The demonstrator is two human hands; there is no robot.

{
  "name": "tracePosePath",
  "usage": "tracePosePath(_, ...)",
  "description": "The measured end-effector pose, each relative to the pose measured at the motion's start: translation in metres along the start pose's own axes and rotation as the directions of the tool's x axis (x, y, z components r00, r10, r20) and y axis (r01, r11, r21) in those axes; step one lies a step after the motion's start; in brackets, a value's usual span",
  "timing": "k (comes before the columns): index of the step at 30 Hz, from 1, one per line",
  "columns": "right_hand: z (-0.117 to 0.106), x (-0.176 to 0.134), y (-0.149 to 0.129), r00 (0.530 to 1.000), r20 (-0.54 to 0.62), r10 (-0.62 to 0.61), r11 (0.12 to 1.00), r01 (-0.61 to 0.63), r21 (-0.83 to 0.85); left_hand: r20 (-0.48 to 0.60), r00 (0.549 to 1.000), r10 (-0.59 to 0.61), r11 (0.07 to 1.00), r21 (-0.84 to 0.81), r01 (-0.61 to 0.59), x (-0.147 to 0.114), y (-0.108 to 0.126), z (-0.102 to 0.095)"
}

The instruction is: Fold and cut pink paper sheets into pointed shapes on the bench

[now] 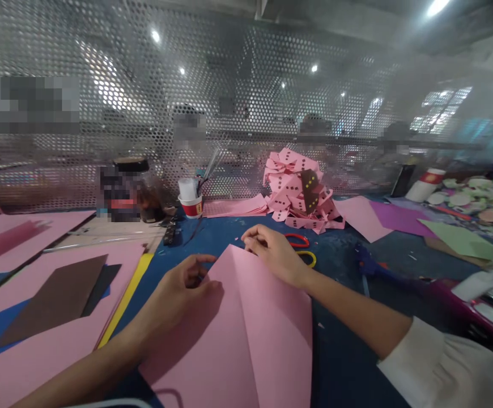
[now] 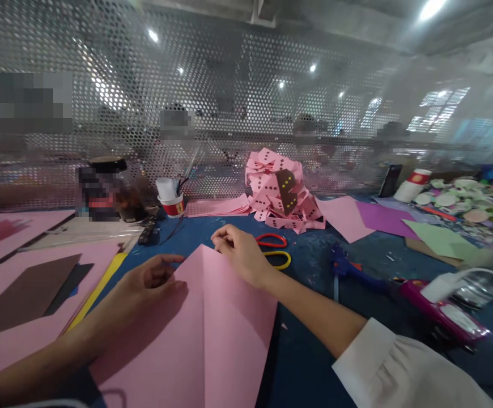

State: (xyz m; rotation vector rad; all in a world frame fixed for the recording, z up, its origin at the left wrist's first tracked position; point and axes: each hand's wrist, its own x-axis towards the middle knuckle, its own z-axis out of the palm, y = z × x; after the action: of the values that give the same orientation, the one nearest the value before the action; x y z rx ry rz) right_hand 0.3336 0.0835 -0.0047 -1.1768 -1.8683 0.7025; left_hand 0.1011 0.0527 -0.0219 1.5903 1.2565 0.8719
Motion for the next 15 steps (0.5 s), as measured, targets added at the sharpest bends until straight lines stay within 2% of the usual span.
tracePosePath(2, -0.016, 0.003, -0.001, 0.999, 0.05, 0.012, 0.957, 0.003, -0.29, 0.028, 1.0, 0.008, 1.0, -0.001, -0.008, 0.002, -0.001, -0.004)
tracePosePath(3, -0.025, 0.004, -0.001, 0.997, 0.068, 0.027, 0.87, 0.01, -0.492, 0.043, 0.999, 0.018, 1.0, 0.002, -0.018, 0.003, -0.002, -0.005)
tracePosePath(5, -0.042, 0.006, 0.004, 0.987, 0.101, 0.125, 0.534, 0.019, -0.845, 0.041, 0.999, 0.025, 1.0, 0.01, -0.025, 0.005, -0.003, -0.009)
tracePosePath(6, -0.05, 0.006, 0.008, 0.979, 0.111, 0.169, 0.472, 0.019, -0.881, 0.03, 0.999, 0.028, 1.0, 0.01, -0.029, 0.005, -0.004, -0.01)
tracePosePath(9, -0.065, 0.004, 0.021, 0.953, 0.142, 0.267, 0.392, 0.028, -0.92, 0.002, 0.999, 0.048, 0.999, 0.004, -0.048, 0.006, -0.003, -0.012)
tracePosePath(12, -0.07, 0.002, 0.028, 0.927, 0.19, 0.324, 0.363, 0.063, -0.929, -0.013, 0.998, 0.054, 0.999, 0.002, -0.054, 0.007, 0.0, -0.014)
tracePosePath(15, -0.074, 0.001, 0.024, 0.899, 0.255, 0.356, 0.375, 0.112, -0.92, -0.031, 0.998, 0.05, 0.999, -0.017, -0.051, 0.008, 0.005, -0.017)
